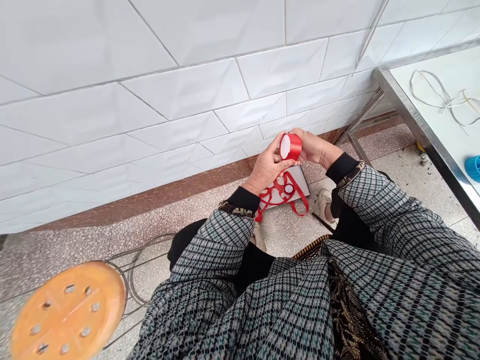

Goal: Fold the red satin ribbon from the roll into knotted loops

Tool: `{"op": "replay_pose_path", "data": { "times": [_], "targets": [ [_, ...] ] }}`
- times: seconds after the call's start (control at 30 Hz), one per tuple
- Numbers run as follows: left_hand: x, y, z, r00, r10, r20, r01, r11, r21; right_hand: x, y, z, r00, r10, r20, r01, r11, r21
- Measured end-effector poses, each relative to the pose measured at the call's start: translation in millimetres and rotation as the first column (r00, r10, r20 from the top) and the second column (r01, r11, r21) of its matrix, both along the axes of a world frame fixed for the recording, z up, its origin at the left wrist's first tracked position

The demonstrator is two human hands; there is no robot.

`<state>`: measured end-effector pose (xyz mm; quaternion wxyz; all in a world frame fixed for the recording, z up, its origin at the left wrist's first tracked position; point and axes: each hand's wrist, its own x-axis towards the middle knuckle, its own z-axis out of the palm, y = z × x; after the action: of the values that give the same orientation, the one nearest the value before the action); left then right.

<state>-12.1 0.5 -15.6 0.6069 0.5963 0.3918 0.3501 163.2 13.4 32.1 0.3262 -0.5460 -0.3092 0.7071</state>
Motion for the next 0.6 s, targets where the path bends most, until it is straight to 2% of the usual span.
{"op": "replay_pose_path", "data": {
  "times": [0.07,0.13,0.23,0.4,0.5,0.6],
  "targets": [
    [0,1,-3.0,0.999,0.033,-0.012,-0.033,0.999,0.041,0,-2,3.3,0.999,0.048,0.023,-0.048,0.998,-0.029],
    [-2,2,-4.8,0.999,0.033,0.013,-0.034,0.999,0.018,0,-5,8.2,0.996,0.086,0.032,-0.085,0.996,-0.029],
    [-5,4,-5.1,0.996,0.007,0.093,0.001,0.997,-0.079,1,-11,15.9,0.994,0.101,0.035,-0.103,0.991,0.085],
    [-6,7,-4.2,0.994,0.034,0.108,-0.019,0.991,-0.129,0,-18,15.6,0.997,-0.022,0.078,-0.007,0.933,0.359],
    [-3,6,-5.0,0.994,0.039,0.098,-0.027,0.992,-0.123,-3,-17,9.6,0.993,-0.053,0.109,0.004,0.912,0.41],
    [3,4,-6.4,0.993,0.063,0.095,-0.052,0.992,-0.116,-7,-14,7.7,0.986,-0.11,0.123,0.053,0.916,0.397]
  ]
}}
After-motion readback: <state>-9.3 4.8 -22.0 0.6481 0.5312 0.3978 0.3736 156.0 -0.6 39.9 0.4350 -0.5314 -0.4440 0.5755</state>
